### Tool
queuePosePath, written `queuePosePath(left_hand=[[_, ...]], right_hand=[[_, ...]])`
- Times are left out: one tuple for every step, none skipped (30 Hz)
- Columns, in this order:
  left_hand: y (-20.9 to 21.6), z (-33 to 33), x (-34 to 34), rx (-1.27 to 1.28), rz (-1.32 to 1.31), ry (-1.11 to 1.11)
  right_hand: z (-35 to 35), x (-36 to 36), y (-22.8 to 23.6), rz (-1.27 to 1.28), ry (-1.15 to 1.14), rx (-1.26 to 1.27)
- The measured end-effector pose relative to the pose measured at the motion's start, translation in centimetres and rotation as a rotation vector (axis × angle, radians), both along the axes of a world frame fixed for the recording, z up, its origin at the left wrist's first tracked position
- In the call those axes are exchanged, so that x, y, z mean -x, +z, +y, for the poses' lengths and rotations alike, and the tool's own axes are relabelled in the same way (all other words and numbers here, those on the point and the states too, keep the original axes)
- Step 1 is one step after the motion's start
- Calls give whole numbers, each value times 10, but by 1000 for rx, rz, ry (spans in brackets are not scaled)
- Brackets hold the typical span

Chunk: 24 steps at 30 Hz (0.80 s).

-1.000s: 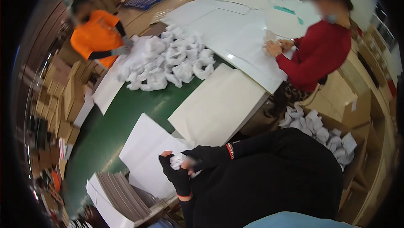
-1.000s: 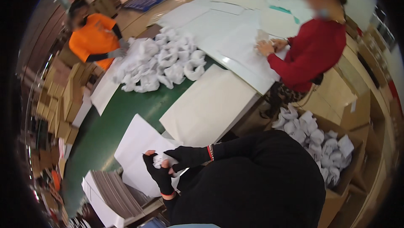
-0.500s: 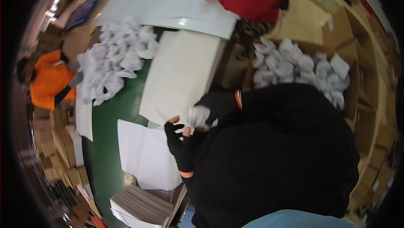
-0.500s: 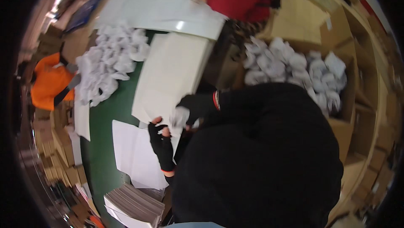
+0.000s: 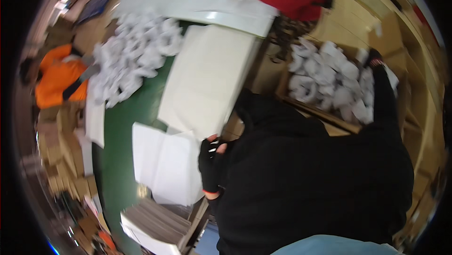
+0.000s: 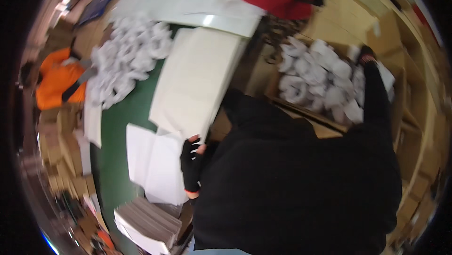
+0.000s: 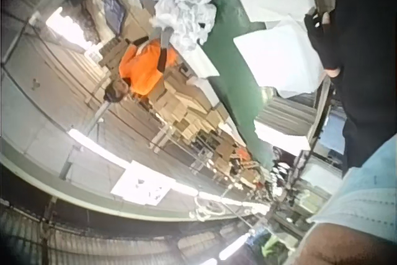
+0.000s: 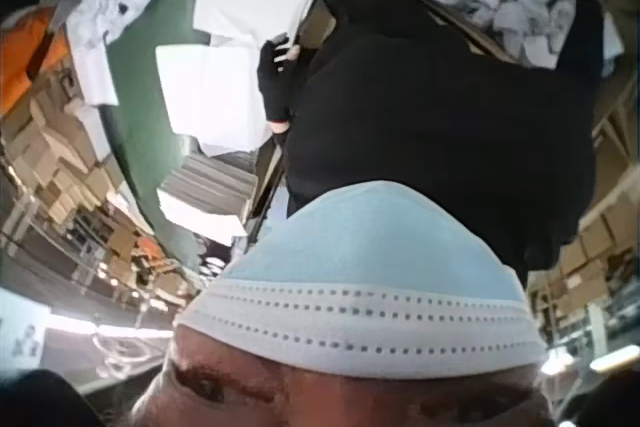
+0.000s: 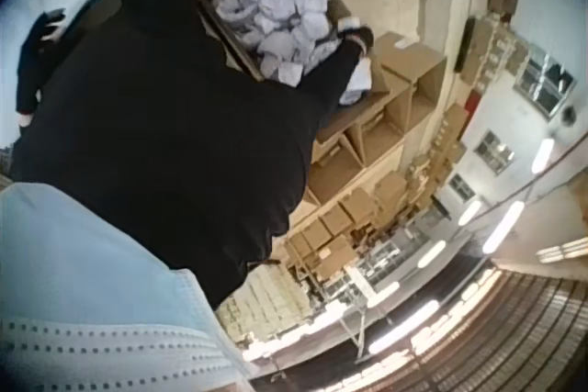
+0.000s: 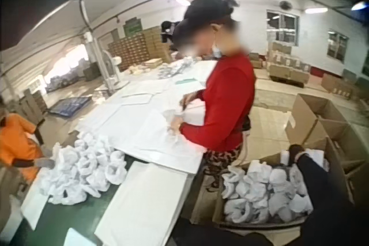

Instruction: The person wraps small white items in white paper sheets on a green table. They fold the paper around the items and place the wrapped packages into a cardboard box. The person also gathers loose white paper scraps from the table and places them into the box.

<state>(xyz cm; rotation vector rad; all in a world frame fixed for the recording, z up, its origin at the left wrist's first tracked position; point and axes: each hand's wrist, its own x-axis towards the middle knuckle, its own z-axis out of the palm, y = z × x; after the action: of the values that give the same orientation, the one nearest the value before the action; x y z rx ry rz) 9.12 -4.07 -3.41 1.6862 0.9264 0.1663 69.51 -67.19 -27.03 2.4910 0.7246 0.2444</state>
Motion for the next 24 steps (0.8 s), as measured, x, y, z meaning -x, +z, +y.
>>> queuePosePath(left_hand=[[-22,13,2,74,-73,-7],[-37,12,24,107,-162,33],[-45,15,22,69,-97,29],[-35,12,16,75,-128,37],[-19,6,24,-73,-66,24],[-18,10,13,1,-130,11],[-6,8,15,44,-89,30],[1,-2,30,41,-155,105],[-5,-2,37,-2,-53,109],[-8,-1,44,-56,-60,114],[-2,6,37,-140,-61,54],[-6,12,44,-169,-46,58],[-12,15,49,-199,-34,56],[-18,18,51,-224,-33,58],[-22,22,54,-234,-51,68],[-26,26,58,-243,-75,76],[-28,24,66,-246,-91,106],[-29,26,67,-259,-105,133],[-30,28,66,-275,-99,158],[-31,24,71,-284,-86,212],[-33,25,74,-295,-76,251],[-37,25,79,-257,-33,291],[-46,27,86,-330,-13,313],[-68,29,99,-501,68,331]], right_hand=[[-67,-16,32,-272,103,104],[-62,-54,56,-358,211,-20],[-61,-44,35,-207,146,-44],[-52,-27,16,-110,41,-105],[-5,-42,15,-46,18,-166],[-15,-11,10,11,-86,-199],[11,-13,20,45,-97,-230],[62,-33,45,75,-46,-251],[94,-33,65,94,-25,-285],[120,-26,78,115,3,-326],[122,-2,69,141,-12,-400],[143,-6,86,151,41,-447],[172,1,99,169,102,-491],[207,8,117,182,183,-528],[240,16,134,209,262,-570],[273,28,147,239,350,-604],[315,33,155,291,470,-630],[354,50,156,353,565,-660],[380,70,158,407,622,-674],[423,83,155,483,729,-687],[462,103,148,570,809,-681],[500,121,135,651,887,-666],[535,140,118,726,958,-644],[573,161,94,765,1038,-624]])
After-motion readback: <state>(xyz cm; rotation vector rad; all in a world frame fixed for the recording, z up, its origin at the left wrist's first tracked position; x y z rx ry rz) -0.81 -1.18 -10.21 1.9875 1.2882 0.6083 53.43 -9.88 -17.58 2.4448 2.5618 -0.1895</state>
